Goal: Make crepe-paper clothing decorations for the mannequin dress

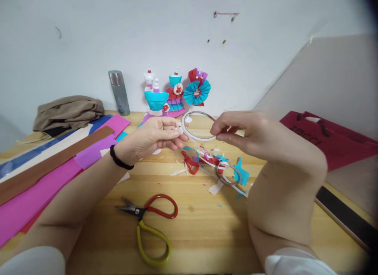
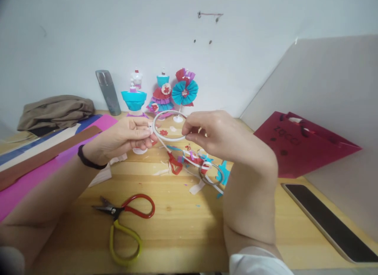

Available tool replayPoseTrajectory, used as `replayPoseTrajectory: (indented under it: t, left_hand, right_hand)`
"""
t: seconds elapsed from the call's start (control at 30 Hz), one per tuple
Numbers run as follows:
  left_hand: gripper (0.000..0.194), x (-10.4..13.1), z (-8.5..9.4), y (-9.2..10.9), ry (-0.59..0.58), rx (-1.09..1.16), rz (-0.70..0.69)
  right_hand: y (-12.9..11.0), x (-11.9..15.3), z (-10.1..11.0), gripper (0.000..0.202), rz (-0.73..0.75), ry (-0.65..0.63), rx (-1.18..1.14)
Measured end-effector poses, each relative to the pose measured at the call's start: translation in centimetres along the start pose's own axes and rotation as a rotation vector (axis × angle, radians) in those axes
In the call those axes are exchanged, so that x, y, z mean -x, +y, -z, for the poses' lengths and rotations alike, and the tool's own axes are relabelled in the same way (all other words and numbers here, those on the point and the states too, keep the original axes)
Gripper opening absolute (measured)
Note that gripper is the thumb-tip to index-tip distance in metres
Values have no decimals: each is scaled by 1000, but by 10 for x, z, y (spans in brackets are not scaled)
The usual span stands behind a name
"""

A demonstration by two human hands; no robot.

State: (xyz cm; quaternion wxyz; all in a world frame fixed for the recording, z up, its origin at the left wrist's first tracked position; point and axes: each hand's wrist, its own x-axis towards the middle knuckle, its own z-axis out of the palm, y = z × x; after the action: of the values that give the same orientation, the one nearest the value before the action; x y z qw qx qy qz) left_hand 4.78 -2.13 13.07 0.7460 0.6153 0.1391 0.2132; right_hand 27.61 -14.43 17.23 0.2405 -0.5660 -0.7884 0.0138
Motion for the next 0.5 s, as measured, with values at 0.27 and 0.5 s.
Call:
replayPoseTrajectory:
  t: [0.27, 0.5]
  left_hand:
    - [10, 2, 1, -9, 55, -115, 136]
    - [15, 40, 36, -58, 214, -1083, -6]
  right_hand:
    - [0, -5, -4, 17, 24, -27, -3]
    - [-3, 2, 0, 19, 51, -44, -15]
